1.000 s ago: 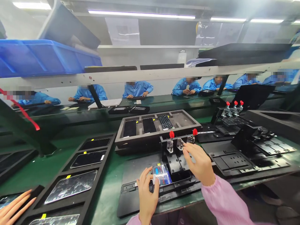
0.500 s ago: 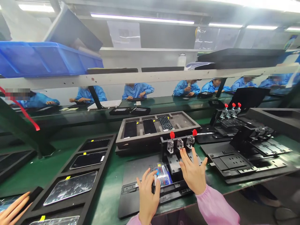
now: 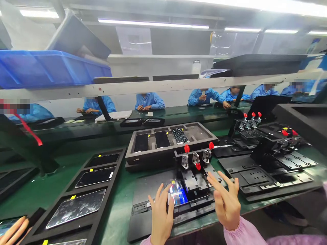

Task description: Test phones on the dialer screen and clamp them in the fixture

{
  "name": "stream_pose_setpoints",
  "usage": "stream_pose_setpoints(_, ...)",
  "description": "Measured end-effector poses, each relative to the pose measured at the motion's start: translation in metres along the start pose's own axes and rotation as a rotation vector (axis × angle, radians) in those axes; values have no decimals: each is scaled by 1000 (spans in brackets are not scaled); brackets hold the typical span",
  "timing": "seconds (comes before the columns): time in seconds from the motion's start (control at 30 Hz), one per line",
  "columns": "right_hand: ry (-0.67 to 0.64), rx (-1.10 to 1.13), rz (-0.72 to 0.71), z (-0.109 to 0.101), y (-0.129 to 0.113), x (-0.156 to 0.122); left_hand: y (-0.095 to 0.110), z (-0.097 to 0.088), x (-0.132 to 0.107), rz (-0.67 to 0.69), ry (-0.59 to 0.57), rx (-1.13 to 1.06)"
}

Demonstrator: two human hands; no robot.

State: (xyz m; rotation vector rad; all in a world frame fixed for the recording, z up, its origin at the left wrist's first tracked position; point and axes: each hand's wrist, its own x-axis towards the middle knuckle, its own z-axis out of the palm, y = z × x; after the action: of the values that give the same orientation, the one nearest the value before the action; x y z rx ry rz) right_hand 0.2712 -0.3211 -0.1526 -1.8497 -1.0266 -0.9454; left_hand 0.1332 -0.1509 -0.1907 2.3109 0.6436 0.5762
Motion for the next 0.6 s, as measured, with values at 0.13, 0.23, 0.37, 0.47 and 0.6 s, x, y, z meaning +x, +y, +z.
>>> stream_pose_setpoints(0.13,87,31,68,-7,6,-13,0,2,0,-10,23,-28)
stream_pose_setpoints(0.23,95,44,150,-3,14,-27,-2,5,1,-20,24,-37)
stream_pose_setpoints(0.37,90,54,228,7,28,-42,-4,6,2,-21,49,-67)
stream_pose_setpoints(0.47,97,50,299,16,37,-50,-4,7,3,-10,89,-130)
stream_pose_setpoints(0.6,138,78,447,26,44,-58,-2,12,6,-15,215,-269)
